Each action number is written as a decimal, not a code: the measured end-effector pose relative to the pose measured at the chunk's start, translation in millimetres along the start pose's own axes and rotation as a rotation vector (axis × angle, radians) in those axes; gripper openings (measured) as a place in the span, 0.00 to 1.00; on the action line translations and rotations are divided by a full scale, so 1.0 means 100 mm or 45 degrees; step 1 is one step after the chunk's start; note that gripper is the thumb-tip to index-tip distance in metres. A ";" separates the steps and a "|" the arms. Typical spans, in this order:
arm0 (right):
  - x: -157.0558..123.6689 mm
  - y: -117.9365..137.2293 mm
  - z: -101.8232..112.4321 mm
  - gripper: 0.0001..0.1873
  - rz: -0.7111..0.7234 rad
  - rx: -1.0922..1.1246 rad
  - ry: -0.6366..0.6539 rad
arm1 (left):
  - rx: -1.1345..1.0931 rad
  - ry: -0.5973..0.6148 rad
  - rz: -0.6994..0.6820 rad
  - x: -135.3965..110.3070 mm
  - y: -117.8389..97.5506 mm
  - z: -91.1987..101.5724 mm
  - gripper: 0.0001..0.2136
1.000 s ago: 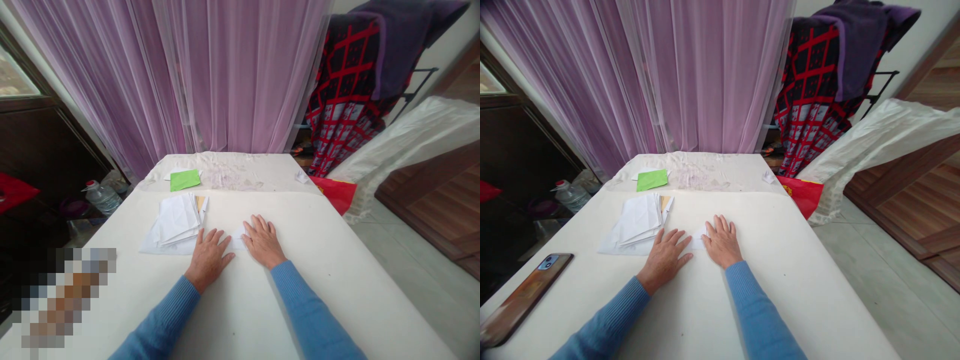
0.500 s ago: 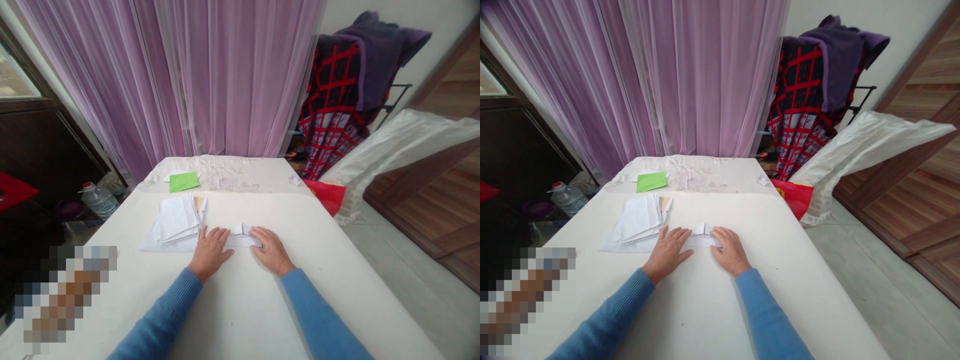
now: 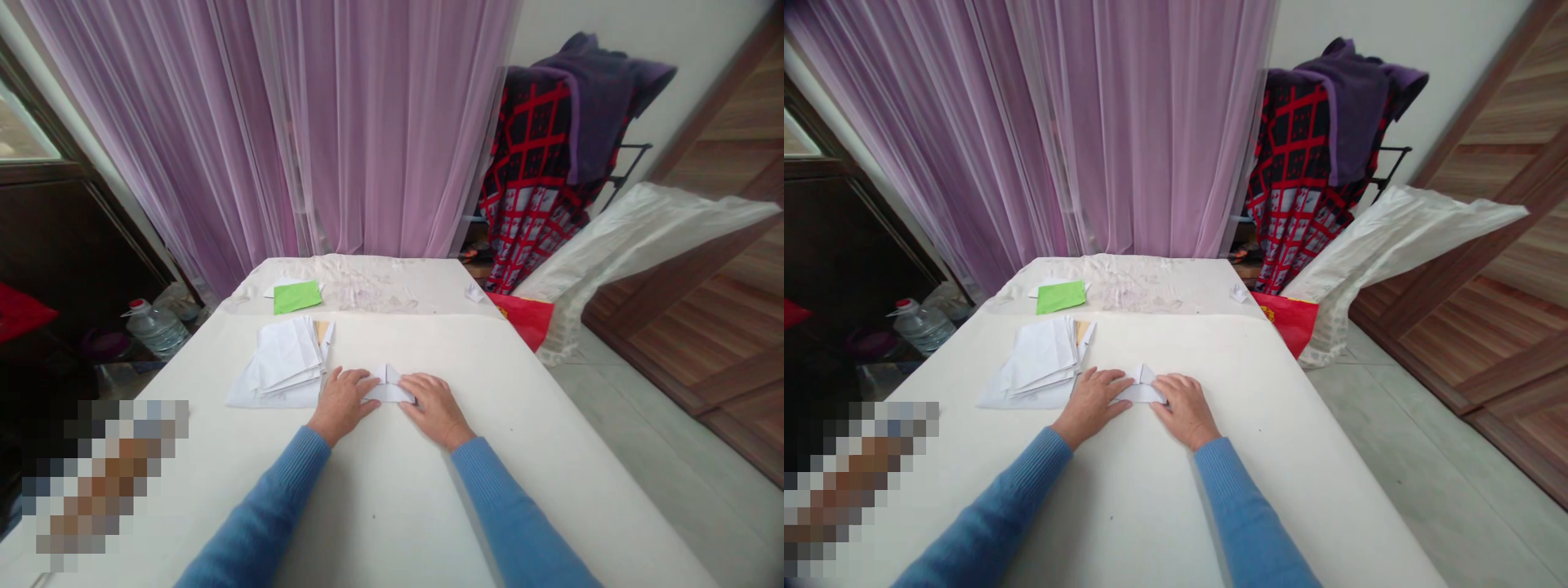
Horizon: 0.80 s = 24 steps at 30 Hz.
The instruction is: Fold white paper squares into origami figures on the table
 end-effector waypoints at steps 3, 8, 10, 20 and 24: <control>0.00 0.03 0.02 0.16 0.015 -0.007 0.025 | 0.001 0.007 -0.009 0.01 0.02 -0.05 0.19; 0.00 0.08 0.04 0.14 0.043 -0.055 0.058 | -0.037 0.009 -0.046 0.02 0.00 -0.11 0.19; 0.01 0.08 0.05 0.14 0.055 -0.074 0.055 | -0.050 0.010 -0.053 0.02 0.01 -0.13 0.19; 0.04 0.05 0.04 0.12 0.067 -0.070 -0.045 | -0.111 -0.001 -0.067 0.02 0.02 -0.16 0.17; 0.05 0.03 0.04 0.14 0.043 -0.030 -0.065 | -0.139 -0.004 -0.057 0.03 0.02 -0.13 0.15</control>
Point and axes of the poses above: each hand's wrist, its own x-axis towards the middle knuckle, its own z-axis out of the back of the hand, y = z × x, the point moved 5 cm from there along x, towards the middle knuckle, and after that the axes turned 10 degrees about z, right-handed, at the moved point
